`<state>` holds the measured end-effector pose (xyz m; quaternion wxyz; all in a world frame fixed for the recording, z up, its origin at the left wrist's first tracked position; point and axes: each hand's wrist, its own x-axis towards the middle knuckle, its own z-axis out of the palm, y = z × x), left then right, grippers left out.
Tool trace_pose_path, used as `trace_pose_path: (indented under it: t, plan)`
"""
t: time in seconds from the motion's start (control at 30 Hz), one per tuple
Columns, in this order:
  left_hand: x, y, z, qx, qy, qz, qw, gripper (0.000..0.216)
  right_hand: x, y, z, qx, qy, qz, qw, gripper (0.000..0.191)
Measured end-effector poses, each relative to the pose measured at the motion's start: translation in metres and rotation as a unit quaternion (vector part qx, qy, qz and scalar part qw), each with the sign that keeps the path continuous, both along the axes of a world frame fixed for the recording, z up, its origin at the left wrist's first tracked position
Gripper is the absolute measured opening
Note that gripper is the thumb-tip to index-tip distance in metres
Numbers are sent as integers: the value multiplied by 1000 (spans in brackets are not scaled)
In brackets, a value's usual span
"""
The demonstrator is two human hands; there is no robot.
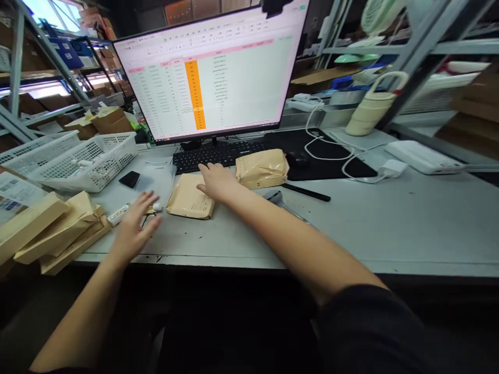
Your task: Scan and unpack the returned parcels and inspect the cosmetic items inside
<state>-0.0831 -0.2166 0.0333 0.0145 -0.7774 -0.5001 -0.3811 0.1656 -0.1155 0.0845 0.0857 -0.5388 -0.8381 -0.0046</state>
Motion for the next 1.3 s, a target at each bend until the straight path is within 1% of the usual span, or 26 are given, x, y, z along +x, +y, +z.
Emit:
trace_pose_path:
  t: [0.07,0.1,0.17,0.2,0.27,0.37,0.43,0.5,0.57,0.6,0.63,0.7,0.77,0.83,0.9,0.93,1.0,1.07,1.13,1.27,1.3]
  plan:
    - [33,9,-16,-105,14,-57,993,53,-1,24,-4,-42,-5,-35,998,73]
    - [46,12,-23,-152,33,-71,985,58,-1,33,-6,-64,-8,-46,997,74]
    - [62,14,-34,-213,86,-71,971,67,0,38,-8,-100,-8,-53,994,72]
    - [65,14,-37,-224,110,-62,966,70,2,35,-8,-110,-5,-50,993,71]
    - [66,13,-41,-219,131,-43,966,75,5,19,-5,-115,4,-40,993,67]
    - [60,7,-41,-175,134,-33,975,78,15,-19,2,-111,19,-18,993,59]
    - [56,1,-38,-154,156,-54,974,75,28,-38,10,-97,13,8,995,52]
    - [51,-5,-35,-155,189,-87,966,68,48,-41,19,-66,3,26,998,41]
    - [47,-9,-33,-164,213,-103,958,61,73,-27,26,-18,-7,24,1000,35]
    - [46,-10,-32,-167,220,-104,956,59,87,-14,27,2,-15,14,1000,37]
    - [45,-11,-32,-166,223,-100,955,58,99,0,25,23,-38,18,999,43]
    - [44,-12,-33,-164,223,-93,956,56,119,27,16,22,-95,29,995,62]
    - [44,-12,-34,-161,223,-90,957,55,129,47,1,5,-142,42,989,73]
    - [45,-12,-35,-161,225,-89,957,56,130,59,-13,5,-174,49,983,78]
    - [46,-12,-35,-164,225,-90,956,57,128,63,-21,21,-193,49,980,78]
    - [46,-12,-35,-165,224,-92,956,57,127,64,-23,31,-201,51,978,75]
    - [45,-11,-35,-169,216,-97,957,57,127,66,-23,60,-221,64,971,62]
    - [45,-11,-33,-174,203,-102,958,58,129,67,-22,94,-246,90,960,49]
    - [45,-12,-32,-181,185,-106,960,59,134,67,-22,137,-250,120,951,37]
    - [46,-13,-27,-194,140,-131,962,62,147,67,-29,232,-202,199,930,3]
    - [44,-13,-27,-195,123,-135,964,63,151,68,-31,289,-171,233,913,9]
